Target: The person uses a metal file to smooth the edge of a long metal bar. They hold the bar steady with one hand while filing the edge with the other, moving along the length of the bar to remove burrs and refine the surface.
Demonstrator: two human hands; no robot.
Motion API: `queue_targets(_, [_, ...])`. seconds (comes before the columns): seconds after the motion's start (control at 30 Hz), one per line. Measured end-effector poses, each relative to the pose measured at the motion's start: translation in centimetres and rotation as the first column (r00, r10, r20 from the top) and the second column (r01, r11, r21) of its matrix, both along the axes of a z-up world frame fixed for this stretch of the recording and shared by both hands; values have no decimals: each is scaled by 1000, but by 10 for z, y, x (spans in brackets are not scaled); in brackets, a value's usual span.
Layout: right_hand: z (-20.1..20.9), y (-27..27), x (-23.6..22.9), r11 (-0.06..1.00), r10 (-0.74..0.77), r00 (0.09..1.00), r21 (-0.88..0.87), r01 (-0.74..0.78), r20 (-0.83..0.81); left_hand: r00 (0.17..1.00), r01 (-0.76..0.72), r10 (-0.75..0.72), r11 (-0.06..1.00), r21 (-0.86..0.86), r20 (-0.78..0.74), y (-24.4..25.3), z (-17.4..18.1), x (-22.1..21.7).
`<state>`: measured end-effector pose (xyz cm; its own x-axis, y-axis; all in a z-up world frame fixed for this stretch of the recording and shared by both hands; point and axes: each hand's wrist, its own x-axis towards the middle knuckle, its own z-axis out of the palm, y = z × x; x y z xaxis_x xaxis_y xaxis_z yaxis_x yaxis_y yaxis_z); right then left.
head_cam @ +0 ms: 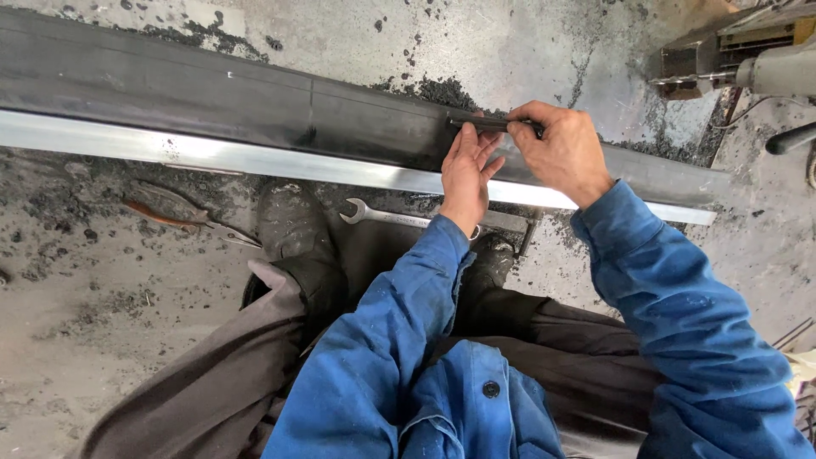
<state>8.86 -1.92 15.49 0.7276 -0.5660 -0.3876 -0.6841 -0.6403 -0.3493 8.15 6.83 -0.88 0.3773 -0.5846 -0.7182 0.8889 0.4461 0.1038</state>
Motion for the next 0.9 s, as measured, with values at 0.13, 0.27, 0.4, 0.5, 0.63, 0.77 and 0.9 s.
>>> queue_targets(0.13, [0, 1, 2, 1000, 10, 1000, -3, -10, 8, 1000, -8, 8, 1000, -11, -5, 2, 4, 2])
queue_targets(0.27, [-3, -6, -3, 967, 218, 971, -111, -228, -96, 1000, -13, 12, 999, -32, -18, 5, 7, 5])
queue_targets(0.4, [0, -19, 9, 796, 515, 829, -238, -557, -219, 1000, -6, 8, 998, -65, 29, 5, 5, 1])
queue_targets(0.5, [8, -26, 26, 575, 678, 658, -320, -753, -329, 1000, -1, 2, 996, -84, 11, 2, -1, -1])
queue_targets(0.63, [18, -16, 58, 255, 834, 402, -383, -888, -378, 1000, -4, 6, 991, -132, 17, 7, 4, 1])
queue_targets(0.77, [11, -6, 75, 237, 836, 367, -336, -912, -408, 1000, 15, -17, 996, -88, -22, 10, 16, 8])
queue_targets(0.9, [8, -14, 74, 324, 833, 428, -318, -891, -351, 1000, 0, 0, 996, -94, -1, 12, 9, 7])
